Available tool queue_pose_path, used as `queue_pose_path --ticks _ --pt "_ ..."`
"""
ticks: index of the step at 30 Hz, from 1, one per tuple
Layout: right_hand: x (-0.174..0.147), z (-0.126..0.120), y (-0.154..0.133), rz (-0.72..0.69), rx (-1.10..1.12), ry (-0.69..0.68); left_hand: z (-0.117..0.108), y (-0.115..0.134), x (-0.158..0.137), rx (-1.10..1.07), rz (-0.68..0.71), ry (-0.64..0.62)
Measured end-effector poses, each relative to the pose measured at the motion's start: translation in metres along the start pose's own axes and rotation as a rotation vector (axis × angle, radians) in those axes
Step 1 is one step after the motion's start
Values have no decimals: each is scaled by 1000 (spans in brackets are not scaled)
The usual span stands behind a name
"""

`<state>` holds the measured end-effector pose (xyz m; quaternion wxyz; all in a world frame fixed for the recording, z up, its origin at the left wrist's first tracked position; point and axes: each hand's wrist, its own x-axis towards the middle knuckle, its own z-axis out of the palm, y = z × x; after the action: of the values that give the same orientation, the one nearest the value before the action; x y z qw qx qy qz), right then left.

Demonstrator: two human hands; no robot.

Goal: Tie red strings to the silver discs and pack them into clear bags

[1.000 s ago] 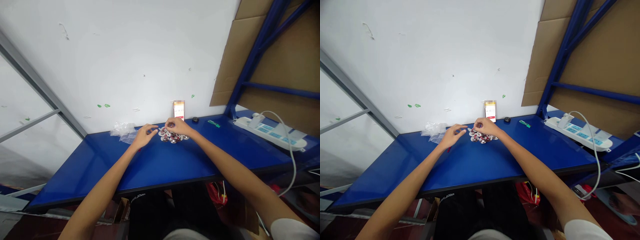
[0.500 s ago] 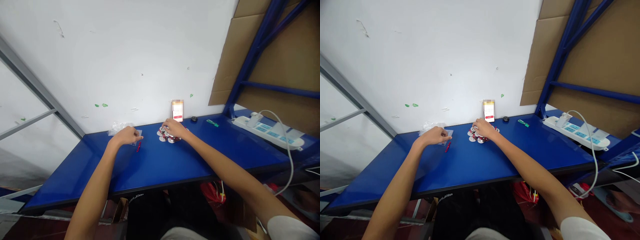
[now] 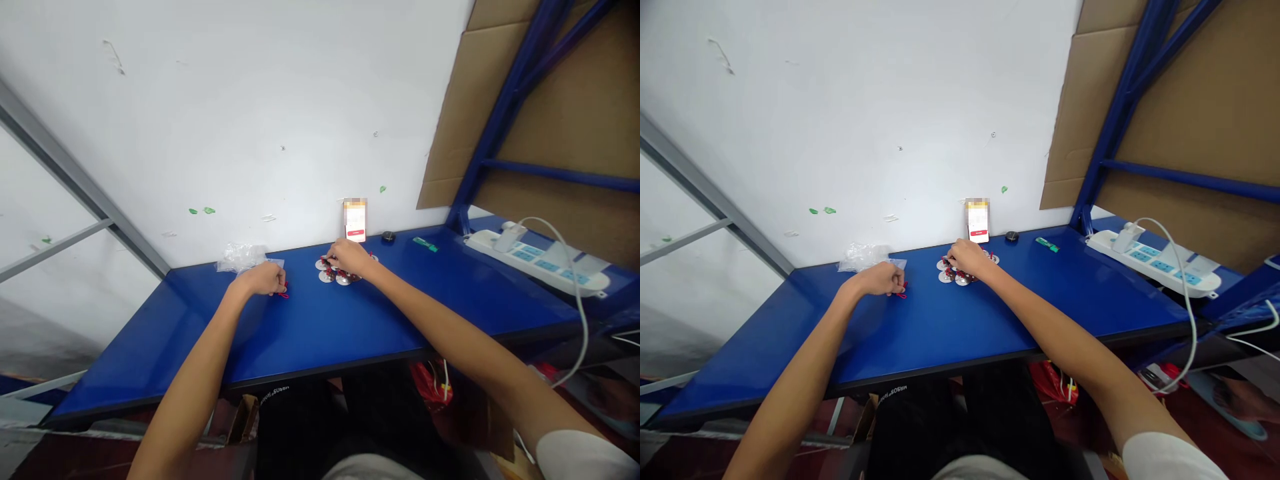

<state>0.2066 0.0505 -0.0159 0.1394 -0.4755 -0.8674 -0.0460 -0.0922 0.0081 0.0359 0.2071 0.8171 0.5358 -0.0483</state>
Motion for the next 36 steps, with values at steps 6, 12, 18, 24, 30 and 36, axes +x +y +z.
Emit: queue_pose_path --ticks 6,12,18,24,30,36 --pt "0 6 8 -42 124 89 0 -7 0 -90 98 31" --pt "-1 8 10 -54 191 123 6 -12 9 -104 114 141" --pt "-4 3 8 -86 224 236 8 -14 14 -147 193 86" --pt "-6 0 3 -27 215 402 9 -8 13 -114 289 221" --pt "-12 -4 -7 -32 281 304 11 9 14 -556 378 446" --pt "-17 -4 -25 -87 467 268 28 19 28 -596 338 664"
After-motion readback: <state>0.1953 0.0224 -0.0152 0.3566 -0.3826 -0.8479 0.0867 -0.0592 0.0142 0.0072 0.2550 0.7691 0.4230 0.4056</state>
